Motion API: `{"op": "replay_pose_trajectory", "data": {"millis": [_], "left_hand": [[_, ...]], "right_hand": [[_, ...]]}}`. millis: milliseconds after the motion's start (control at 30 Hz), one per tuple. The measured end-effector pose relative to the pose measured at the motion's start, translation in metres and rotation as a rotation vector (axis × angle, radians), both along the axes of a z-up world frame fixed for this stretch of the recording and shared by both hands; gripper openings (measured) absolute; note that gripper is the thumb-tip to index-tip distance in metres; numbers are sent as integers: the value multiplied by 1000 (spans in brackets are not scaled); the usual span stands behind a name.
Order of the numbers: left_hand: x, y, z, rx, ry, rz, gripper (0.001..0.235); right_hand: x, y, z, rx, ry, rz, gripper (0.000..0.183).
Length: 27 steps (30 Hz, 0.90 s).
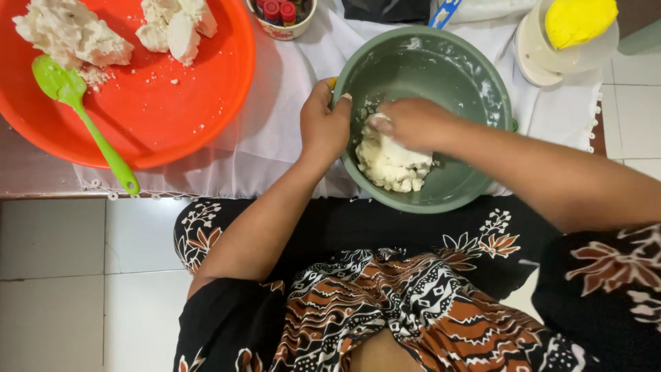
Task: Kneading and mixing dough in a bowl while adding food coloring
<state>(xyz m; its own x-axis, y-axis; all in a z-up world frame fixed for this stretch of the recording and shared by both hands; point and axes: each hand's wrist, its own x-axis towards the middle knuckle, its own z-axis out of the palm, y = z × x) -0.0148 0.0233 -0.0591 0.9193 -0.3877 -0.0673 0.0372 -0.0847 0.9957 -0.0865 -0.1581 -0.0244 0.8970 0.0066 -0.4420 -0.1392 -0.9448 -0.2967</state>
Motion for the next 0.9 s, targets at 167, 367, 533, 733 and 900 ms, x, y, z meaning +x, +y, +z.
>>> {"op": "replay_pose_trajectory", "data": {"millis": [167,367,533,733,900], "left_hand": [[-4,-3,-2,-39,-13,31,27],[-8,-4,-2,-94,31,49,25],[-9,-5,16,-68,73,34,24],[-11,-7,31,-4,115,6,25],[-10,-2,26,61,54,-21,25]], "right_hand": [[-27,-11,-16,320,-265,-90,43],[-46,31,-38,622,-521,-206,31],[-35,58,-37,262,-580,-120,20],[-14,57,-49,213,-538,-118,21],[-18,45,-72,321,-671,-154,32]]}}
